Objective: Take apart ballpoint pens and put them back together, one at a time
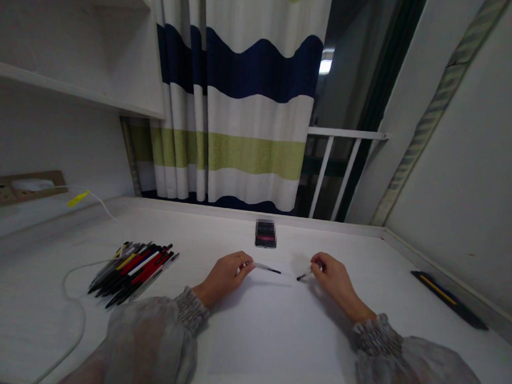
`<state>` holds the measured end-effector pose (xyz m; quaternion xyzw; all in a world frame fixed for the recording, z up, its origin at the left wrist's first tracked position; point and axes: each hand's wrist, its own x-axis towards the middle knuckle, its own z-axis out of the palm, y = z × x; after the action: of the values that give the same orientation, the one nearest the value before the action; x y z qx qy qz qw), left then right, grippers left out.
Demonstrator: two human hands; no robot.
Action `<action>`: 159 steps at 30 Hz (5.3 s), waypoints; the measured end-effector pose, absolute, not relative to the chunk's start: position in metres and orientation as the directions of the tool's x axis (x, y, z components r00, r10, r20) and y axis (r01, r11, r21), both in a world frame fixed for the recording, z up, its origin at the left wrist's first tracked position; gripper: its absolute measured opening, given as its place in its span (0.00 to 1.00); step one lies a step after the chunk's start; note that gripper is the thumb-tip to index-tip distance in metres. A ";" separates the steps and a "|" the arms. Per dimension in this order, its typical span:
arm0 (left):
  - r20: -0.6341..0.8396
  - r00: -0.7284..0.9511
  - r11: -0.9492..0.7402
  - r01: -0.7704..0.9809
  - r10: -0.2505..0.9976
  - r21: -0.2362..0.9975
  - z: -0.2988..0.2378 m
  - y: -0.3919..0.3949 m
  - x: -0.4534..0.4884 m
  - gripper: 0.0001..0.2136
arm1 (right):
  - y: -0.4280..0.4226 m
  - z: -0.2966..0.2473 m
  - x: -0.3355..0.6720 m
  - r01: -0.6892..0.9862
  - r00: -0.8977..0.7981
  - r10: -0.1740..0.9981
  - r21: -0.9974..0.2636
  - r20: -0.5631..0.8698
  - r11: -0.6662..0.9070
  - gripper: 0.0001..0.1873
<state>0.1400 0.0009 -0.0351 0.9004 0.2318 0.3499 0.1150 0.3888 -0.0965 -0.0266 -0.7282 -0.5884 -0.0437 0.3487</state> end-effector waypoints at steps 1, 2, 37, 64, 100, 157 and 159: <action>0.595 0.645 -0.877 0.319 0.479 0.361 -0.035 0.001 0.139 0.09 | -0.097 -0.026 0.389 0.895 0.302 0.826 -0.439 0.476 -0.075 0.08; 0.612 0.643 -0.886 0.301 0.461 0.351 -0.034 0.000 0.139 0.09 | -0.097 -0.025 0.390 0.901 0.305 0.824 -0.426 0.477 -0.087 0.08; 0.332 0.936 -0.992 0.125 0.115 -0.009 -0.020 -0.018 0.135 0.04 | -0.094 -0.031 0.415 0.925 0.364 0.903 -0.206 0.227 -0.321 0.14; 0.302 0.714 -0.736 0.430 0.631 0.523 -0.052 0.001 0.168 0.03 | -0.103 -0.013 0.381 0.985 0.122 0.981 -0.142 0.148 -0.101 0.10; 0.246 0.823 -0.854 0.456 0.512 0.251 -0.038 -0.033 0.174 0.06 | -0.106 -0.023 0.344 0.950 0.064 0.985 -0.313 0.158 -0.012 0.11; 0.267 0.710 -0.749 0.548 0.652 0.372 -0.036 -0.032 0.165 0.07 | -0.101 -0.012 0.385 0.958 0.256 0.967 -0.137 0.015 -0.252 0.10; 0.260 0.737 -0.765 0.511 0.625 0.391 -0.035 -0.035 0.166 0.07 | -0.101 -0.013 0.387 0.956 0.256 0.966 -0.141 -0.024 -0.257 0.09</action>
<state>0.1665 -0.0355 -0.0355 0.9200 0.3087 0.1908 0.1483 0.3874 -0.1012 -0.0126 -0.7910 -0.6076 0.0524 0.0486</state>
